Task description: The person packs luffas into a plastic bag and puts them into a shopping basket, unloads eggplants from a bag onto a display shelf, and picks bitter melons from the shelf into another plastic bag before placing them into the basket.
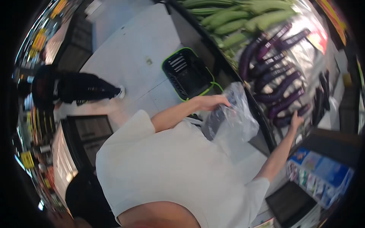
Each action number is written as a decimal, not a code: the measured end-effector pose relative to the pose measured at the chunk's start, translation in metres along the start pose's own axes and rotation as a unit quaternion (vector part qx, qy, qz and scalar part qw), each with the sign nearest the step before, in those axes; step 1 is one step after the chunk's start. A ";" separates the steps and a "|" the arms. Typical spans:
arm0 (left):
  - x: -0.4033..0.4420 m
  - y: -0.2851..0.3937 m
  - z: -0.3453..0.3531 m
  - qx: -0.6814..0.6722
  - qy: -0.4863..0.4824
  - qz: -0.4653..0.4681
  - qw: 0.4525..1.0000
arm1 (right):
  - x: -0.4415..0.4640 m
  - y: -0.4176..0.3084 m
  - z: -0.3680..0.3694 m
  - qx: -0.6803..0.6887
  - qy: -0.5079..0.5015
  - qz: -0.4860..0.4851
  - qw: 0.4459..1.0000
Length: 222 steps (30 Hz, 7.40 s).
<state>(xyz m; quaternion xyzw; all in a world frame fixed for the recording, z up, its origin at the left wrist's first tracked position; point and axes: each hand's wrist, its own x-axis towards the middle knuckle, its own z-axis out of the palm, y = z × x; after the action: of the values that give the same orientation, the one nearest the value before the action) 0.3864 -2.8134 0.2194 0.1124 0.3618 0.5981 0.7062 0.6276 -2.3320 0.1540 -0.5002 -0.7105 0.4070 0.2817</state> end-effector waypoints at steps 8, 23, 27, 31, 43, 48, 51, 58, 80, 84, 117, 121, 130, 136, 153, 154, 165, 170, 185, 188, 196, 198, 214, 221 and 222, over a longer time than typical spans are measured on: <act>-0.021 -0.021 0.019 0.038 -0.004 0.065 0.997 | -0.006 -0.035 0.011 -0.357 0.033 -0.059 0.932; 0.006 -0.006 0.040 0.269 0.019 0.156 0.950 | -0.273 -0.206 0.078 0.092 -0.287 -0.061 0.952; 0.014 -0.007 0.042 0.237 -0.054 0.100 0.965 | -0.282 -0.200 0.080 0.177 -0.329 0.032 0.927; 0.011 -0.009 0.058 0.394 -0.013 0.187 0.900 | -0.291 -0.176 0.084 0.184 -0.310 0.109 0.926; 0.005 -0.058 0.014 0.504 -0.072 0.093 0.856 | -0.360 -0.124 0.057 0.443 0.030 0.222 0.868; 0.005 -0.039 0.016 0.572 0.027 0.156 0.805 | -0.353 -0.149 0.011 0.490 0.144 0.030 0.859; 0.001 -0.023 0.020 0.555 0.044 0.159 0.815 | -0.329 -0.145 -0.044 0.524 0.240 0.013 0.817; -0.007 -0.010 0.000 0.379 0.096 0.156 0.907 | -0.199 -0.118 -0.147 0.393 0.323 -0.016 0.861; -0.012 0.017 0.048 0.347 -0.006 0.204 0.916 | -0.125 -0.081 -0.045 -0.124 0.157 -0.174 0.964; 0.007 0.007 0.060 0.388 -0.063 0.175 0.903 | -0.273 -0.129 0.016 0.280 -0.363 -0.128 0.879; -0.109 -0.173 -0.165 0.062 0.465 -0.021 0.883 | -0.025 -0.156 0.049 0.362 -0.212 -0.068 0.905; -0.131 -0.208 -0.223 0.093 0.498 -0.127 0.853 | -0.253 -0.038 0.100 0.360 -0.475 0.223 0.771; -0.196 -0.172 -0.282 0.275 0.351 -0.257 0.857 | -0.450 0.288 0.223 -0.268 -0.281 0.414 0.823; -0.216 -0.178 -0.261 0.335 0.386 -0.290 0.809 | -0.411 0.368 0.273 -0.176 -0.020 0.433 0.884; -0.123 -0.201 -0.160 0.632 0.240 -0.248 0.694 | -0.482 -0.027 0.288 0.059 -0.592 0.237 0.768; -0.132 -0.197 -0.163 0.631 0.253 -0.237 0.695 | -0.476 -0.046 0.293 -0.105 -0.561 0.059 0.819; -0.210 -0.152 -0.206 0.619 0.412 -0.072 0.665 | -0.433 -0.151 0.408 -0.436 -0.614 -0.367 0.546; -0.259 -0.121 -0.285 0.589 0.355 -0.071 0.723 | -0.456 -0.149 0.479 -0.441 -0.616 -0.378 0.532; -0.380 -0.042 -0.454 0.578 0.471 -0.047 0.665 | -0.515 -0.306 0.687 -0.408 -0.615 -0.431 0.519; -0.400 -0.013 -0.502 0.579 0.470 -0.033 0.665 | -0.517 -0.335 0.732 -0.393 -0.607 -0.443 0.530; -0.443 0.069 -0.592 0.671 0.309 -0.086 0.668 | -0.535 -0.326 0.815 -0.304 -0.559 -0.411 0.652; -0.440 0.085 -0.588 0.684 0.280 -0.111 0.665 | -0.532 -0.341 0.783 -0.308 -0.555 -0.367 0.680; -0.369 -0.022 -0.496 0.634 0.254 -0.141 0.717 | -0.559 -0.039 0.289 0.212 0.218 0.439 0.845; -0.259 -0.087 -0.407 0.619 0.290 -0.125 0.719 | -0.320 -0.051 0.075 0.195 0.375 0.157 0.892; -0.244 -0.100 -0.399 0.622 0.293 -0.125 0.716 | -0.281 -0.050 0.050 0.175 0.374 0.140 0.900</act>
<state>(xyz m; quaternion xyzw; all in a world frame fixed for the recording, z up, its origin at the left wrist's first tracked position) 0.1996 -3.1748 -0.0330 0.2987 0.8516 0.1475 0.4046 0.6592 -2.6193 0.1731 -0.6526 -0.3929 0.3434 0.5495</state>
